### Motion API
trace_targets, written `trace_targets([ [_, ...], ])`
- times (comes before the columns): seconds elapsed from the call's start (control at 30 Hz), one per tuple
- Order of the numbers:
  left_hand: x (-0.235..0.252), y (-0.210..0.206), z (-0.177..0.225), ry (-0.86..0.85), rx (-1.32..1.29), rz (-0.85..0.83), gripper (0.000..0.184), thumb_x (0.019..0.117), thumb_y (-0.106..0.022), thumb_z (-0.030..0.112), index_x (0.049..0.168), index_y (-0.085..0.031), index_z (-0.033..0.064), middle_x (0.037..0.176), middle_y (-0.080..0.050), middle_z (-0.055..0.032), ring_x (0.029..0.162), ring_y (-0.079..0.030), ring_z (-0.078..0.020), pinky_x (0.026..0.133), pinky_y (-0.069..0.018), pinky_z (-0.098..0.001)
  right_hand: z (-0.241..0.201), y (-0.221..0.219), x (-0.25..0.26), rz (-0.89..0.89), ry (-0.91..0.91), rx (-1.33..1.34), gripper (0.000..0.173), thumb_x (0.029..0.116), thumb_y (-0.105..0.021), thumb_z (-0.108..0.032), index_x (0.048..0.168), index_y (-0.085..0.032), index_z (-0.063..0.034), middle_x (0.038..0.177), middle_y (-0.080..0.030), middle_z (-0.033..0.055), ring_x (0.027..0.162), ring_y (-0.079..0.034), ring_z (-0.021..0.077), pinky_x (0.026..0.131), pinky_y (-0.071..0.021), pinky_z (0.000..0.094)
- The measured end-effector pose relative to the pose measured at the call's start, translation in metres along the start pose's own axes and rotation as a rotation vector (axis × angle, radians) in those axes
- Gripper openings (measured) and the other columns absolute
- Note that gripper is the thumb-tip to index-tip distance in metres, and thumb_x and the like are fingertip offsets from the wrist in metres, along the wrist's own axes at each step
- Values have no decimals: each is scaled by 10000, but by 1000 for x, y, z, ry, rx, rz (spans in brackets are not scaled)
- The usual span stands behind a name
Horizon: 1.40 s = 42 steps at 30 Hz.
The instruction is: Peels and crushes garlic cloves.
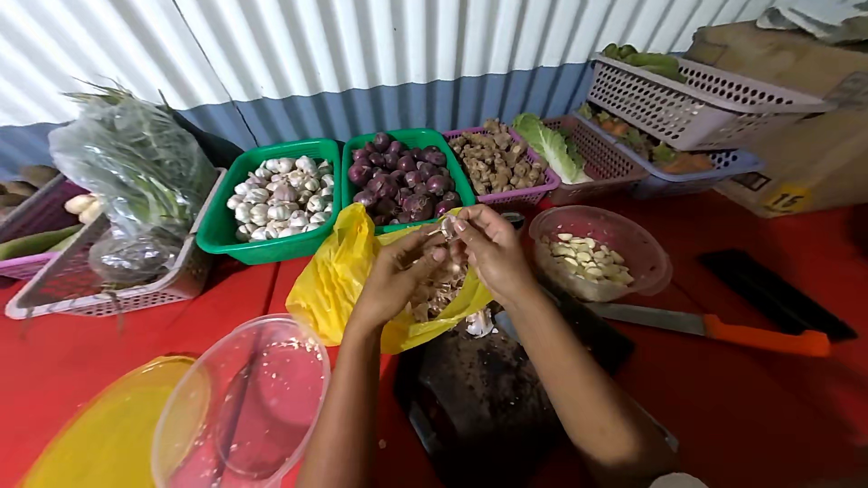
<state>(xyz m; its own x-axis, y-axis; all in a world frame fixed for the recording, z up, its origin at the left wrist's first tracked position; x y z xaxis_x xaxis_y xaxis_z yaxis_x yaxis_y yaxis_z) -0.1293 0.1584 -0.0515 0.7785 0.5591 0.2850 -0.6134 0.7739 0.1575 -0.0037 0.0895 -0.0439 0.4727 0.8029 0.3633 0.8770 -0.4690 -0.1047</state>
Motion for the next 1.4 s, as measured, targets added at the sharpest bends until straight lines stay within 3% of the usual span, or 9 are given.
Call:
trace_targets([
  [0.27,-3,23,-4,-6,389,294,132,989,-672,144,1002,-739,32,856,-722,-51,740,-680,-110,731,-581,-320,-4,20,4,51,4,-168,81,1025,-581,-76,1081,-614,-29,871,-646,39,629,-611,79,591,-557,239],
  [0.37,-3,18,-9,155,716,143,259,998,-611,64,1239,-701,32,1171,-701,-168,969,-695,-274,887,-562,-476,-6,26,6,9,-24,-378,147,1000,-631,-60,1137,-618,-11,938,-684,90,676,-668,131,624,-597,299],
  [0.5,-5,5,-3,236,887,104,320,980,-604,11,1292,-675,25,1386,-607,-213,1240,-615,-382,1025,-497,-565,8,-1,1,-244,-106,-783,276,1005,-620,-59,1277,-653,-28,1292,-649,155,1128,-666,270,991,-548,457],
  [0.7,-10,29,7,161,871,240,157,960,-683,70,1102,-734,27,916,-703,-142,772,-677,-267,744,-572,-478,52,-8,-15,-504,-484,-1356,280,970,-682,-143,1172,-666,51,1200,-654,265,1210,-591,444,978,-480,605],
  [0.87,-11,32,-2,275,951,146,354,950,-692,86,1303,-681,102,1452,-568,-140,1193,-631,-376,942,-536,-586,57,-1,-8,-482,-434,-1274,177,985,-628,-82,1082,-692,52,1149,-668,266,1147,-626,436,962,-490,616],
  [1.0,-15,30,13,299,1048,235,294,979,-678,164,1266,-714,111,1106,-737,-154,1093,-655,-418,883,-509,-623,33,6,-1,-392,-346,-995,179,1004,-648,-122,1095,-689,27,1037,-681,208,999,-659,341,909,-524,545],
  [1.17,-10,14,12,151,963,170,141,915,-762,185,979,-785,62,1178,-651,-180,1168,-546,-427,905,-471,-613,22,11,0,-319,-325,-620,157,992,-666,-79,1101,-657,32,889,-699,110,724,-675,141,729,-588,316],
  [1.3,-3,-6,2,84,563,51,395,939,-749,301,1239,-696,51,1100,-707,-117,950,-697,-225,824,-586,-420,19,7,-2,-301,-317,-486,134,997,-653,-69,1073,-659,40,844,-694,82,682,-667,88,682,-583,248],
  [1.4,0,-9,-2,66,415,100,201,959,-709,124,1131,-712,21,908,-719,-81,747,-677,-137,724,-580,-335,16,6,-2,-282,-301,-398,150,1031,-606,-103,1049,-668,32,817,-687,66,662,-664,77,653,-580,224],
])
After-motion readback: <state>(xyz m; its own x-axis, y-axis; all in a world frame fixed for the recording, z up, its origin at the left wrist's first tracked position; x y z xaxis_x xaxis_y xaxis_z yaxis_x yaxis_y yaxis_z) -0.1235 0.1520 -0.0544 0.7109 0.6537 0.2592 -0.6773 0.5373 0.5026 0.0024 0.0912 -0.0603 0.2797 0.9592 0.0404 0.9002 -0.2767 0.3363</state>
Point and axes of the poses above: each hand's wrist, its own x-axis towards the middle knuckle, its own y-axis out of the back of the hand, z = x × y, the point moved 9 cm from there along x, towards the middle knuckle
